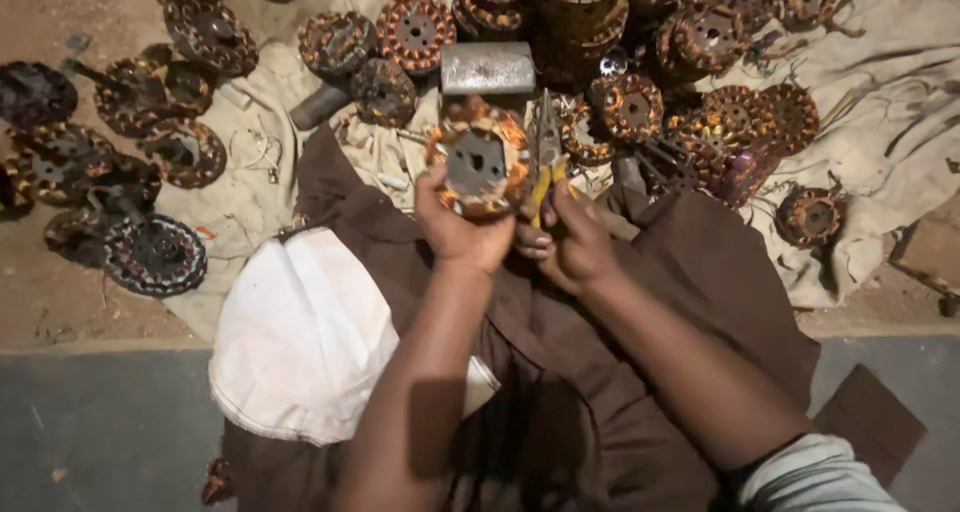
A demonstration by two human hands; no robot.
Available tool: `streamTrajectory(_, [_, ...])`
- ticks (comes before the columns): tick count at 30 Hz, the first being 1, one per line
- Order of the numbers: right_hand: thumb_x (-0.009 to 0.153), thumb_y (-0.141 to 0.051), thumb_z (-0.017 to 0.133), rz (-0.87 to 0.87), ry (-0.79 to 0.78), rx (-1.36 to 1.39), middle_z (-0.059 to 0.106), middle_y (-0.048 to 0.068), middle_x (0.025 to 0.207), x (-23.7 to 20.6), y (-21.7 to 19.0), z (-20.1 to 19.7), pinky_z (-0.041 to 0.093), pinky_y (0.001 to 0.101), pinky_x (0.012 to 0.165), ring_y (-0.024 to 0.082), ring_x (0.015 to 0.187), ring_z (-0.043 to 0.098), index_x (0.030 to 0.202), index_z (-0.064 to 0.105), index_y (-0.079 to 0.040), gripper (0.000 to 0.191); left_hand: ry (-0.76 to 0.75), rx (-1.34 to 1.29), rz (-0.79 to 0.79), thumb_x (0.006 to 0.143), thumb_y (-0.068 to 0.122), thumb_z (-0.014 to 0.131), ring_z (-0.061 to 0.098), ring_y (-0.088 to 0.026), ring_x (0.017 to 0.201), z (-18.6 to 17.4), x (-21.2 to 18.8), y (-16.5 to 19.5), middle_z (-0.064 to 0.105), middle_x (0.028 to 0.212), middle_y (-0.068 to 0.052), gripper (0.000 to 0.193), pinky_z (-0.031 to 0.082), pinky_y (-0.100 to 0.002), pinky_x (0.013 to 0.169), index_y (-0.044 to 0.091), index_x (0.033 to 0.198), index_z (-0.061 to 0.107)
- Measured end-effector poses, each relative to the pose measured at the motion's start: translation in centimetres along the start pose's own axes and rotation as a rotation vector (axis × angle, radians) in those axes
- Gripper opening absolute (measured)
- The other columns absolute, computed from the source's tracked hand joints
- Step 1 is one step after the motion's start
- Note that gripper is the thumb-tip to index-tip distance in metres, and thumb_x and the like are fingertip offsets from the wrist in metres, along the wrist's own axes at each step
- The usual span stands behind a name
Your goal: The person sits on the ground and uses yellow-handled pliers to pull copper windings out of electric motor stators, working one stator at a time. They grip each stator with one hand, extract copper wire pieces with the pliers, and set the stripped stator aside among a pile of similar stators.
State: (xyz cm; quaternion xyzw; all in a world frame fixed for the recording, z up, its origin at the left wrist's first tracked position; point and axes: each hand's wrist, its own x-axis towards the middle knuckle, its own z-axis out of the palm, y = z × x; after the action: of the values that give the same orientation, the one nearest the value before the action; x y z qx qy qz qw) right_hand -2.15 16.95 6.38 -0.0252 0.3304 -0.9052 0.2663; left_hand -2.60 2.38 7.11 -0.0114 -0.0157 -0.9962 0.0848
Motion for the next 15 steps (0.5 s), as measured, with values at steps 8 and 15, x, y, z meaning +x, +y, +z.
streamTrajectory(8, [0.105,-0.033,0.055,-0.281,0.140,-0.905,0.064,-0.001,0.097,0.3,-0.9,0.0,0.046,0.0256,0.078,0.009,0.087,0.057,0.103,0.063,-0.007,0.028,0.019,0.221,-0.010,0.088,0.019,0.063,0.053,-0.030,0.137,-0.7,-0.7,0.5,0.050,0.151,-0.011,0.071,0.044,-0.048,0.118,0.016,0.156,0.047])
streamTrajectory(15, [0.104,-0.006,0.081,-0.165,0.294,-0.451,0.056,0.001,0.086,0.1,-1.4,-0.8,0.043,0.0288,0.061,0.012,0.071,0.052,0.095,0.049,-0.007,0.034,-0.223,0.499,-0.022,0.091,0.014,0.073,0.050,-0.029,0.147,-0.6,-0.7,-1.1,0.040,0.168,-0.014,0.057,0.043,-0.044,0.126,0.010,0.143,0.051])
